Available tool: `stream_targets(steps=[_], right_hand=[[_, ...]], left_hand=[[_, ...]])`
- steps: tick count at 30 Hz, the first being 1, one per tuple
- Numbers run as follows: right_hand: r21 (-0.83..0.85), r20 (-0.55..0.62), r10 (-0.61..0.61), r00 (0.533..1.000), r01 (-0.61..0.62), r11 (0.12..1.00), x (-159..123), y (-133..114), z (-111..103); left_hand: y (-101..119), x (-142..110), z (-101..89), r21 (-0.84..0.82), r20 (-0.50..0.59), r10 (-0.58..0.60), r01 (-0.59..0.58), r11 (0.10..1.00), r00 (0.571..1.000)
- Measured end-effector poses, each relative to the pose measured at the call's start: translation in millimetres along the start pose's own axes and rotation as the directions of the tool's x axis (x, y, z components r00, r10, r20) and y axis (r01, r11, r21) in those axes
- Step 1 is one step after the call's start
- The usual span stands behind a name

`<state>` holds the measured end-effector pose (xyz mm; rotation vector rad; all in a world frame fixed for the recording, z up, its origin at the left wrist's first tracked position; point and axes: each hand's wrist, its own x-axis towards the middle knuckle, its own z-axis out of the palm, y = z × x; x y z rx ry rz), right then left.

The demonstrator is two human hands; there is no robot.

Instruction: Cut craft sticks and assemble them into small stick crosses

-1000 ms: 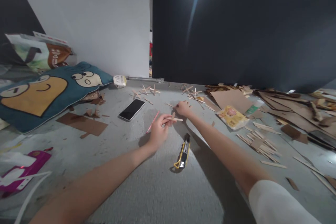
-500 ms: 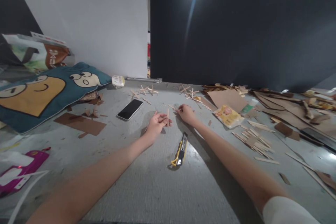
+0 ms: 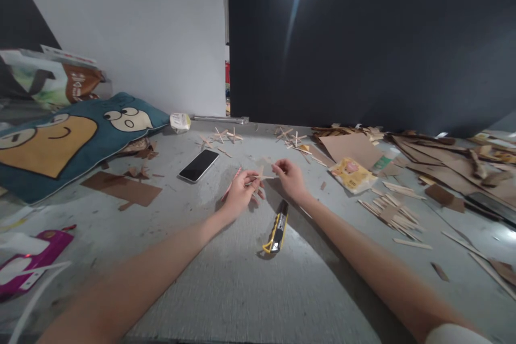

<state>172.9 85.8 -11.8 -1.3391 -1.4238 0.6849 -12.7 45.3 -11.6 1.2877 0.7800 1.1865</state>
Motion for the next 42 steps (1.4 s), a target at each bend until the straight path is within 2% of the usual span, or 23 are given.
stream_targets(steps=[3,6,10,17,24,42], right_hand=[[0.222,0.0,-0.011,1.0,0.011,0.975,-23.7,-3.5,-6.1],[0.375,0.022,-0.002,1.0,-0.007,0.927,-38.1,-6.1,-4.5],[0.471,0.039,0.027,0.999,-0.042,0.881,-44.2,-6.9,-0.6],[0.626,0.113,0.104,0.988,-0.152,0.765,-45.9,-6.0,-0.8],[0.707,0.091,0.137,0.986,-0.161,0.689,-44.4,-11.2,-2.1],[0.66,0.138,0.113,0.984,-0.176,0.73,-45.5,-12.2,-4.6]], left_hand=[[0.6,-2.3,1.7,0.066,0.049,0.014,-0.017,0.998,0.999],[0.0,-4.3,2.7,0.135,0.078,0.033,-0.043,0.99,0.996],[-0.3,-6.2,2.5,0.196,0.081,0.057,-0.072,0.978,0.995],[2.5,-7.0,1.5,0.196,0.055,0.022,-0.032,0.98,0.998],[3.6,-8.1,-0.1,0.212,0.059,0.007,-0.02,0.977,0.998],[-1.4,-6.5,-0.9,0.233,0.021,0.014,-0.019,0.972,1.0]])
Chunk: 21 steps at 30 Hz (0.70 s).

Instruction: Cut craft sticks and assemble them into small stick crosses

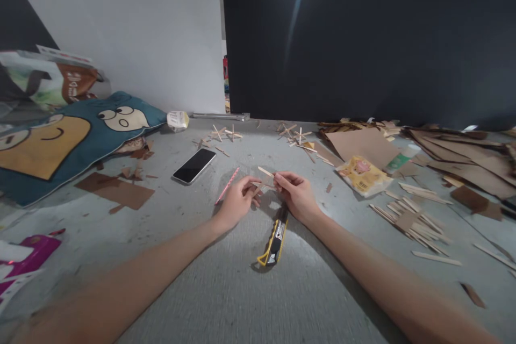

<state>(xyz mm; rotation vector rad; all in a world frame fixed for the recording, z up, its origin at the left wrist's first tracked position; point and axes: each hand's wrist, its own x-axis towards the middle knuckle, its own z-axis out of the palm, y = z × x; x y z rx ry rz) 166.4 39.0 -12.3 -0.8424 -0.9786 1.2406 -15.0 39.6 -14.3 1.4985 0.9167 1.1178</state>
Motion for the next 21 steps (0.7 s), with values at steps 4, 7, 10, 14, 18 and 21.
stream_targets(steps=[4,7,10,14,18,21], right_hand=[[0.018,-0.01,0.025,1.0,-0.025,1.0,-0.8,-1.2,1.3],[0.012,-0.011,0.019,1.0,-0.019,1.0,-0.6,-0.7,1.3],[0.007,-0.006,0.013,1.0,-0.013,1.0,-0.1,0.5,0.6],[-0.004,0.005,0.018,1.0,-0.018,1.0,0.1,1.0,0.0],[0.01,0.01,0.029,1.0,-0.029,1.0,-0.3,0.1,0.7],[0.036,0.004,0.043,0.999,-0.043,0.998,-0.6,-0.8,1.6]], left_hand=[[-0.9,0.0,0.2,0.007,-0.007,-0.002,0.002,1.0,1.0],[-0.3,-0.4,0.4,0.018,-0.011,0.005,-0.004,1.0,1.0],[0.7,-0.8,0.5,0.018,-0.01,0.004,-0.004,1.0,1.0],[1.6,-0.9,0.9,0.0,-0.005,-0.004,0.004,1.0,1.0],[3.8,-1.1,2.4,-0.017,-0.019,-0.008,0.007,1.0,1.0],[6.3,-1.3,3.6,-0.026,-0.024,0.015,-0.016,1.0,1.0]])
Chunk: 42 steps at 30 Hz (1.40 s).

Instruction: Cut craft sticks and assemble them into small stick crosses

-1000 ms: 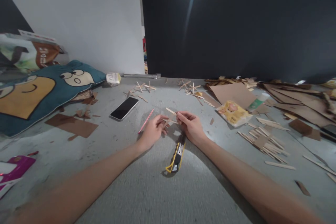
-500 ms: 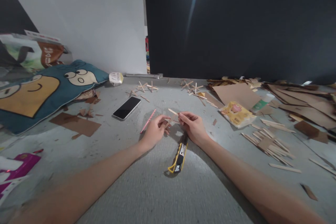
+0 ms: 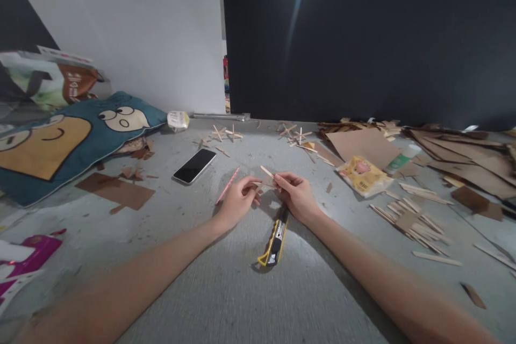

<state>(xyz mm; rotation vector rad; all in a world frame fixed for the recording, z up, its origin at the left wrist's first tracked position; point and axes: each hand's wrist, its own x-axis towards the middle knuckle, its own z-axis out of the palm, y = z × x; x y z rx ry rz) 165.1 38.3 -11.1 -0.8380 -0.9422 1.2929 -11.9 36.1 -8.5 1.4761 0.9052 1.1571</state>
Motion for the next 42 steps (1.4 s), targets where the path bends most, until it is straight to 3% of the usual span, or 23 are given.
stream_targets(steps=[22,30,36,42], right_hand=[[-0.03,-0.05,-0.038,0.998,0.036,0.999,-1.7,-1.6,2.9],[-0.051,-0.074,0.006,0.997,-0.009,0.999,0.0,-6.9,6.2],[-0.082,-0.052,0.007,0.999,-0.011,0.997,1.3,-13.6,7.8],[-0.066,-0.038,0.032,0.999,-0.035,0.997,-0.3,-15.8,8.8]], left_hand=[[-7.7,2.4,-3.8,0.002,0.083,0.017,-0.017,1.0,0.996],[-5.4,1.3,-4.1,0.037,0.062,0.01,-0.012,0.999,0.998],[-3.5,-1.7,-5.3,0.121,-0.025,0.035,-0.031,0.992,0.999],[-1.7,-2.7,-5.0,0.134,0.002,0.041,-0.041,0.99,0.999]])
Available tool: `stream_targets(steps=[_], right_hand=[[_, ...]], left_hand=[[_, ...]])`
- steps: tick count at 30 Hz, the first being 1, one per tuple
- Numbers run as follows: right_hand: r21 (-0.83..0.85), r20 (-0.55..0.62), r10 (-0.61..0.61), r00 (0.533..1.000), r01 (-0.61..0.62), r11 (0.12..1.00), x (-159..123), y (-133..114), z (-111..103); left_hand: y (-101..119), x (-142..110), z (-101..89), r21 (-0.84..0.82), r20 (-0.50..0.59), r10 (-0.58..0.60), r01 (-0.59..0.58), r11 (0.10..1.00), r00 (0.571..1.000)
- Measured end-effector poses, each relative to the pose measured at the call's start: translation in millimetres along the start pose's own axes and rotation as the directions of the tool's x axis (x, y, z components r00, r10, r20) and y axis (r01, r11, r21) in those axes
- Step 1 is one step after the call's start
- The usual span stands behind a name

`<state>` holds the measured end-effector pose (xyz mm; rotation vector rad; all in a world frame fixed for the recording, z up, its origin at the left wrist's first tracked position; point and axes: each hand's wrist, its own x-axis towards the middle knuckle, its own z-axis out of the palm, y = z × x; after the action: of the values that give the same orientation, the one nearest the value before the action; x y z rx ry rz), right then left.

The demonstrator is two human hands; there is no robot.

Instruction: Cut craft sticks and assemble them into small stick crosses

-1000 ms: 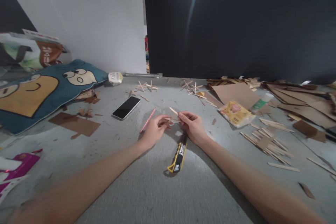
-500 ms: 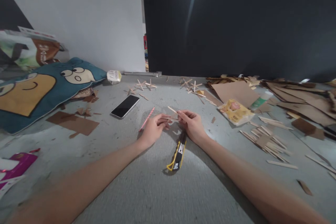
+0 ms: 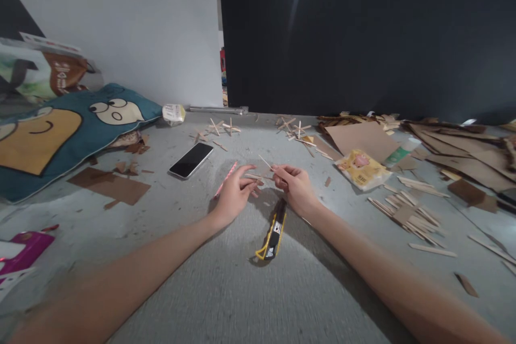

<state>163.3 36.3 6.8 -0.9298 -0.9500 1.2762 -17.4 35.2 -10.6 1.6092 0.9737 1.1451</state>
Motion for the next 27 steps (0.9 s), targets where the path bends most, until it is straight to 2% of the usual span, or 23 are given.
stream_targets(steps=[6,10,12,14,17,21,23,27], right_hand=[[-0.112,0.035,-0.123,0.992,0.127,0.986,0.2,-1.9,-3.3],[-0.127,0.051,-0.14,0.989,0.145,0.981,2.0,-0.5,-5.8],[-0.188,0.055,-0.173,0.983,0.181,0.965,2.2,1.0,-6.7],[-0.289,0.055,-0.243,0.968,0.249,0.925,1.2,2.1,-7.6],[-0.439,0.074,-0.38,0.922,0.372,0.818,-2.2,2.4,-9.1],[-0.51,0.166,-0.503,0.848,0.51,0.692,-7.1,2.6,-10.7],[-0.513,0.179,-0.517,0.837,0.527,0.677,-8.5,4.4,-11.0],[-0.5,0.094,-0.49,0.866,0.467,0.729,-8.1,9.4,-11.7]], left_hand=[[1.1,-0.6,-0.3,0.056,-0.065,0.05,-0.047,0.997,0.997],[0.1,0.0,0.3,0.012,-0.021,0.043,-0.042,0.999,0.999],[0.3,0.3,0.7,-0.008,-0.009,0.051,-0.051,0.999,0.999],[1.5,0.2,1.2,-0.01,-0.008,0.068,-0.068,0.998,0.998],[4.1,-1.1,2.9,-0.013,-0.003,0.079,-0.079,0.997,0.997],[7.1,-3.4,5.9,-0.035,-0.025,0.11,-0.11,0.993,0.994],[8.1,-3.9,6.5,-0.047,-0.038,0.11,-0.112,0.993,0.993],[9.1,-3.4,6.0,-0.062,-0.048,0.062,-0.065,0.996,0.997]])
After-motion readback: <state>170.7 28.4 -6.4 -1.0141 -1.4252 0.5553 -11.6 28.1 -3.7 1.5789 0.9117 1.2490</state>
